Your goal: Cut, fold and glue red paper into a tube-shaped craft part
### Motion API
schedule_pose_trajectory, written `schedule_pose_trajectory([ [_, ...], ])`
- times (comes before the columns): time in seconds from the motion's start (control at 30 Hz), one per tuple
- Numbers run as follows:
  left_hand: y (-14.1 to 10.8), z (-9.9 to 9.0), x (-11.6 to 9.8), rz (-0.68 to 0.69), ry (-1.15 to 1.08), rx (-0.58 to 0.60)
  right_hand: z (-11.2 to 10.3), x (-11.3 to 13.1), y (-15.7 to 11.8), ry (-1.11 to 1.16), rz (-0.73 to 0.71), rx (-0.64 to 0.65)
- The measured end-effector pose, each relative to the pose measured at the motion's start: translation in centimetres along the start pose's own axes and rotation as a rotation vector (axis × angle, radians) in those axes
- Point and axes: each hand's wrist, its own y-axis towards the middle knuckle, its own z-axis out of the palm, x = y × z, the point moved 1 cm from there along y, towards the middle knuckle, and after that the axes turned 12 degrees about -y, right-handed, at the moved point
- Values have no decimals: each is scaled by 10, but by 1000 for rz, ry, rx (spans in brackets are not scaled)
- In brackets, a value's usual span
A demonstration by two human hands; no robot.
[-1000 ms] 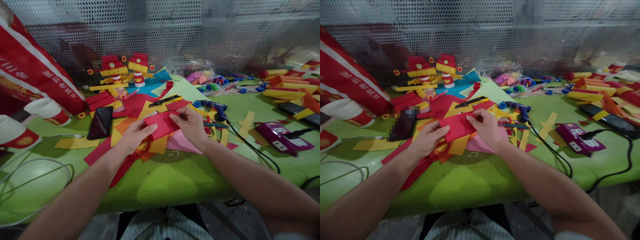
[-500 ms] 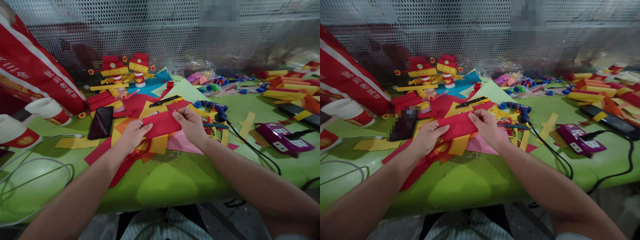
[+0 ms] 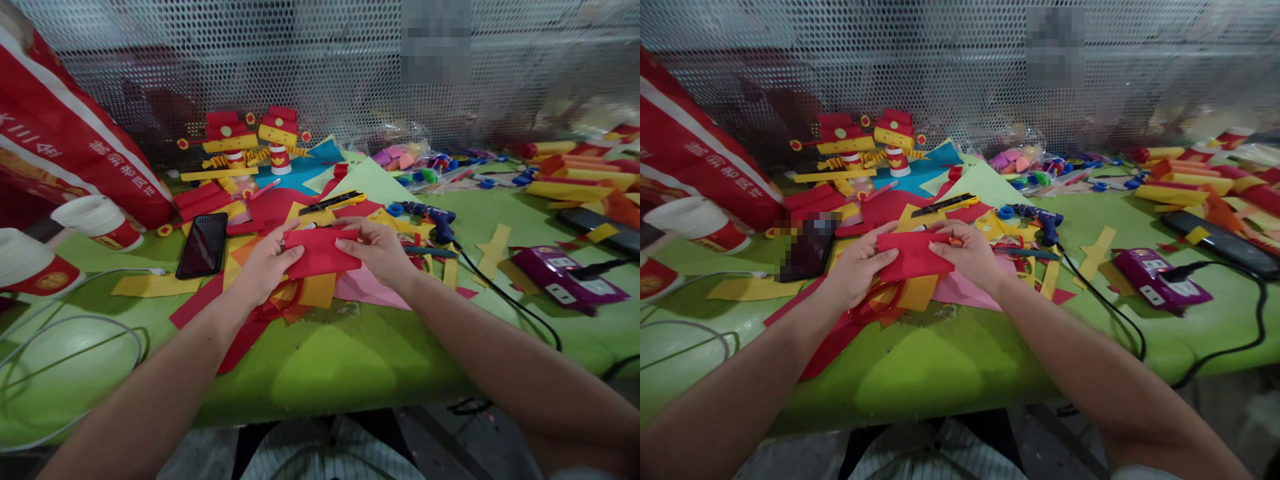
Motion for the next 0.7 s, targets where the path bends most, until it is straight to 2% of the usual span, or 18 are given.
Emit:
schedule_pose_trajectory([
  [0.1,0,0,-1,-4,38,5,0,0,1,-64,-61,-81],
  [0.3,-2,1,-2,13,116,6,0,1,-1,-113,-80,-119],
  [0.4,-2,1,-3,21,141,-10,-2,1,-2,-180,-143,-210],
  [0.5,-1,0,-3,90,132,-49,-1,0,-2,-119,-81,-266],
  [0.57,1,-2,-2,135,116,-56,1,1,-2,-22,39,-197],
  [0.7,3,-6,-1,186,110,-57,7,3,-2,107,239,90],
])
